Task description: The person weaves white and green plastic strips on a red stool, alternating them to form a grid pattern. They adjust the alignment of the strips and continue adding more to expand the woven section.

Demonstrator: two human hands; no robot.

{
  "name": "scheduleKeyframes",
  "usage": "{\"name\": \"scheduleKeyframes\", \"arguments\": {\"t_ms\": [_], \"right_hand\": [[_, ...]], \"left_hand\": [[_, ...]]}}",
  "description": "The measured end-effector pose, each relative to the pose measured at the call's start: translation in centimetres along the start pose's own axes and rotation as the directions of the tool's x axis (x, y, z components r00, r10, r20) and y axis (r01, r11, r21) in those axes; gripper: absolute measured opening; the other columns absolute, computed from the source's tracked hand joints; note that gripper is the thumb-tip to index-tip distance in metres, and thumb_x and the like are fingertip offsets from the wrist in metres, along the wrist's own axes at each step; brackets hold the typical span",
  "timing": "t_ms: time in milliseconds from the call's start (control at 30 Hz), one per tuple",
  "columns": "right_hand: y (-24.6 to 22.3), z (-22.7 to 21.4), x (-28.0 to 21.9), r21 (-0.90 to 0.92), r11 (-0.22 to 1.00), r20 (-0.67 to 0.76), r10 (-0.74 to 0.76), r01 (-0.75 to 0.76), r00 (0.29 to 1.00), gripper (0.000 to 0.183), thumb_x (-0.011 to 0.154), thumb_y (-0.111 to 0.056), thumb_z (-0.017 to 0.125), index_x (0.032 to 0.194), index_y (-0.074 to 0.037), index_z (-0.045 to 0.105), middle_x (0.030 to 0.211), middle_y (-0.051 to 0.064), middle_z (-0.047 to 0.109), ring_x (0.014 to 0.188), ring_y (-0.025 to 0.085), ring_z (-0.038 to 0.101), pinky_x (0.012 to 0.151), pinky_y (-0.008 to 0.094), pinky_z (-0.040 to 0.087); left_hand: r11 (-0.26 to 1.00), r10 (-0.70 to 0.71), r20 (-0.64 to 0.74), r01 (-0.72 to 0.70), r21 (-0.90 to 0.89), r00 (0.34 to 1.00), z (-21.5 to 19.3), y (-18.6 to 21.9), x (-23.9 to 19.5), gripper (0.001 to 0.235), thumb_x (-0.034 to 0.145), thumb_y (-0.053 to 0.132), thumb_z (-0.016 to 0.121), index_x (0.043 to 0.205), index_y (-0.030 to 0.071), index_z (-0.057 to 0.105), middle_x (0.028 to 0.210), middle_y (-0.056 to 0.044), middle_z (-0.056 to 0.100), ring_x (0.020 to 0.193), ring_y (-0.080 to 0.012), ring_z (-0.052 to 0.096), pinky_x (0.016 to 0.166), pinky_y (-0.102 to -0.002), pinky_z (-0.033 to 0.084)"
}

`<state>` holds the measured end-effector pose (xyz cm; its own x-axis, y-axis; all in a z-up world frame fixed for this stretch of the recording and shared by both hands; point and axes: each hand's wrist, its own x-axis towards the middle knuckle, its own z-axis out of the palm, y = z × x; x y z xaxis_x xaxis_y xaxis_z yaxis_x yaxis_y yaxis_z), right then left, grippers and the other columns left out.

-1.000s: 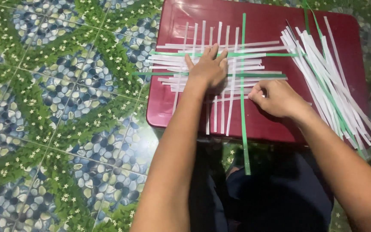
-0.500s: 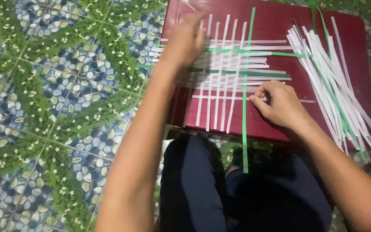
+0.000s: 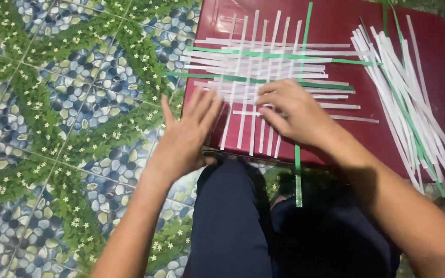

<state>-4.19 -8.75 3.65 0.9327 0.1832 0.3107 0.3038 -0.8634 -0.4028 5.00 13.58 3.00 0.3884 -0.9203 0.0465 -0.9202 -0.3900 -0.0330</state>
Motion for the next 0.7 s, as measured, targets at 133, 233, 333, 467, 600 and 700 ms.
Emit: {"name": "scheduleKeyframes", "arguments": {"t_ms": [133,233,333,467,600,700], "right_hand": [[0.5,2.2,1.9,0.047,0.997,-0.029,-0.063,0.064,0.998,0.011,0.081,-0.010,0.059,0.091,-0.005,0.063,0.099,0.011,0.062,0.097,0.030,0.057,0.083,0.039,0.045],[0.1,2.7,2.6,0.097,0.995,0.078,0.004,-0.012,0.997,0.012,0.080,-0.009,0.060,0.090,-0.003,0.063,0.096,0.013,0.063,0.094,0.032,0.059,0.081,0.041,0.046],[0.9,3.7,2.5,0.010,1.000,0.041,0.004,-0.005,0.999,0.010,0.077,-0.013,0.065,0.083,-0.005,0.065,0.093,0.008,0.063,0.091,0.026,0.059,0.079,0.035,0.047],[0.9,4.2,2.4,-0.012,0.999,0.026,0.039,-0.039,0.999,0.007,0.077,-0.011,0.065,0.080,-0.005,0.065,0.089,0.007,0.063,0.089,0.025,0.059,0.078,0.034,0.048],[0.9,4.4,2.2,-0.034,0.999,-0.008,0.000,0.000,1.000,0.006,0.078,-0.011,0.065,0.079,-0.005,0.064,0.086,0.008,0.062,0.088,0.026,0.058,0.077,0.034,0.048],[0.9,4.8,2.2,-0.054,0.997,-0.047,-0.061,0.058,0.997,0.006,0.081,-0.012,0.062,0.080,-0.006,0.061,0.084,0.007,0.059,0.085,0.025,0.057,0.075,0.034,0.047]], "left_hand": [[0.993,-0.015,0.022,0.018,-0.118,1.000,2.8,1.0,-0.9,0.109,0.052,0.044,0.079,0.138,0.007,0.022,0.133,-0.011,0.040,0.127,-0.0235,0.031,0.094,-0.072,0.008],[0.991,0.001,-0.123,-0.017,-0.130,0.992,5.0,1.0,-1.3,0.069,0.072,0.045,0.064,0.127,0.012,0.042,0.130,-0.006,0.045,0.123,-0.0190,0.039,0.097,-0.062,0.020],[0.979,-0.013,-0.227,-0.034,-0.201,0.974,5.7,0.8,-1.1,0.056,0.076,0.040,0.062,0.124,0.015,0.047,0.127,-0.005,0.048,0.122,-0.0186,0.041,0.096,-0.060,0.023],[0.960,-0.032,-0.349,-0.069,-0.271,0.937,5.2,0.7,-1.1,0.029,0.087,0.038,0.052,0.106,0.017,0.061,0.110,-0.001,0.061,0.111,-0.0151,0.052,0.093,-0.052,0.027],[0.965,-0.090,-0.422,-0.026,-0.262,0.902,5.7,1.0,-0.8,0.026,0.092,0.035,0.046,0.095,0.019,0.066,0.101,0.003,0.066,0.104,-0.0098,0.057,0.091,-0.046,0.029],[0.946,-0.137,-0.480,-0.030,-0.324,0.867,6.0,1.2,-0.5,0.026,0.092,0.033,0.048,0.090,0.015,0.067,0.094,-0.003,0.068,0.097,-0.0143,0.062,0.092,-0.047,0.030]]}}
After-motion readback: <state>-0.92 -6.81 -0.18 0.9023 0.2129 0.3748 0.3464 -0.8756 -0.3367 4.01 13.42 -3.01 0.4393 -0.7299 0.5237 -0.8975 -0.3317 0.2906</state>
